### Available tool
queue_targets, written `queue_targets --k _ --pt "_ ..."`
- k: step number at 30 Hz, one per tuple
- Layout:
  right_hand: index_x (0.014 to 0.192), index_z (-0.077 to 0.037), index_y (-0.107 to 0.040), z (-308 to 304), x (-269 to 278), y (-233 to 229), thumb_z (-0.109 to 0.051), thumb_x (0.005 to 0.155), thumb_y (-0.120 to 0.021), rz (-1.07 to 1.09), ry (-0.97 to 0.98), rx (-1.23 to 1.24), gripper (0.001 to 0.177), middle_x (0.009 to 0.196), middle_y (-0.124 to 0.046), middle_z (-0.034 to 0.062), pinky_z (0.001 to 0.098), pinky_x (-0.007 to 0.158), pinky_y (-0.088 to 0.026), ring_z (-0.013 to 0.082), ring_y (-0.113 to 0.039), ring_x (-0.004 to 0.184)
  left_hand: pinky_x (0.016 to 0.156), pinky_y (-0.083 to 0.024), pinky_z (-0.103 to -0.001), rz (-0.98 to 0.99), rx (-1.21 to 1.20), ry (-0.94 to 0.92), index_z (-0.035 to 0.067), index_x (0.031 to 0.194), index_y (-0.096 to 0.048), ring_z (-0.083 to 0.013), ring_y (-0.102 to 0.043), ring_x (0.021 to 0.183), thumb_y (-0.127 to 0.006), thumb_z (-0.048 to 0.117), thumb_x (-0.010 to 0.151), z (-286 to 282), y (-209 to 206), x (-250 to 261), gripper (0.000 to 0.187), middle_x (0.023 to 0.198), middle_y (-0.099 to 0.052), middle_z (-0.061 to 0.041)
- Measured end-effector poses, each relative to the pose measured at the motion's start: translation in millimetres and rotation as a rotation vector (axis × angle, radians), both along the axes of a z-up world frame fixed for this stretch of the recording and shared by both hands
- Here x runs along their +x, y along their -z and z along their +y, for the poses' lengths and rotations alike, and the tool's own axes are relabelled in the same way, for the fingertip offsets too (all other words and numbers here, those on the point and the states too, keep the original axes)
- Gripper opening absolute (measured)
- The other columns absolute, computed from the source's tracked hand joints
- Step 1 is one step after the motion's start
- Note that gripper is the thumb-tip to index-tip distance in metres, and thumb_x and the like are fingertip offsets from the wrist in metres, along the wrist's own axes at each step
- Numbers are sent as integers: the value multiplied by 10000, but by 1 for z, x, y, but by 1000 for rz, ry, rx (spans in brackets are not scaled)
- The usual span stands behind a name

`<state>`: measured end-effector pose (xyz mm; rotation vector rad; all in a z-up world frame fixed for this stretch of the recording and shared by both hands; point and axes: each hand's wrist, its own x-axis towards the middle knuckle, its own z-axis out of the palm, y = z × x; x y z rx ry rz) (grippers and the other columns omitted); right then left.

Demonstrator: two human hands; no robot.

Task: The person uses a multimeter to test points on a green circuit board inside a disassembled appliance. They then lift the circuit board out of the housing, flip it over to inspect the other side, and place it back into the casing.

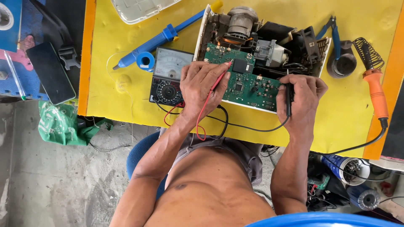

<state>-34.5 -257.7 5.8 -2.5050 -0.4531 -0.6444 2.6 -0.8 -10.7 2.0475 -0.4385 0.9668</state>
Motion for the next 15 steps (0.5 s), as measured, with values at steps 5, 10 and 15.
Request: queue_targets --k 5,10,15 --pt "1060 -6 -641 3 2 -2 73 970 -676 -61 -30 21 125 1019 -732 75 418 1064 -346 263 -665 985 828 -449 -316 25 -37 23 165 1081 -788 -225 -682 861 -735 217 962 1 -3 -2 140 938 -753 6" --pt "1079 8 -675 12 -3 -2 8 1010 -701 -242 -22 -69 73 1049 -747 96 476 1094 -380 283 -701 1019 830 -446 -314 49 -115 67 169 1066 -787 -227 -694 873 -727 222 971 3 -4 -4 124 933 -756 14" --pt "1107 70 -661 49 -17 2 -144 1036 -601 -291 -202 244 234 997 -768 174 534 1072 -404 378 -720 990 924 -436 -312 159 -245 266 192 1057 -796 -225 -729 955 -784 205 941 14 -5 -10 118 965 -784 35"
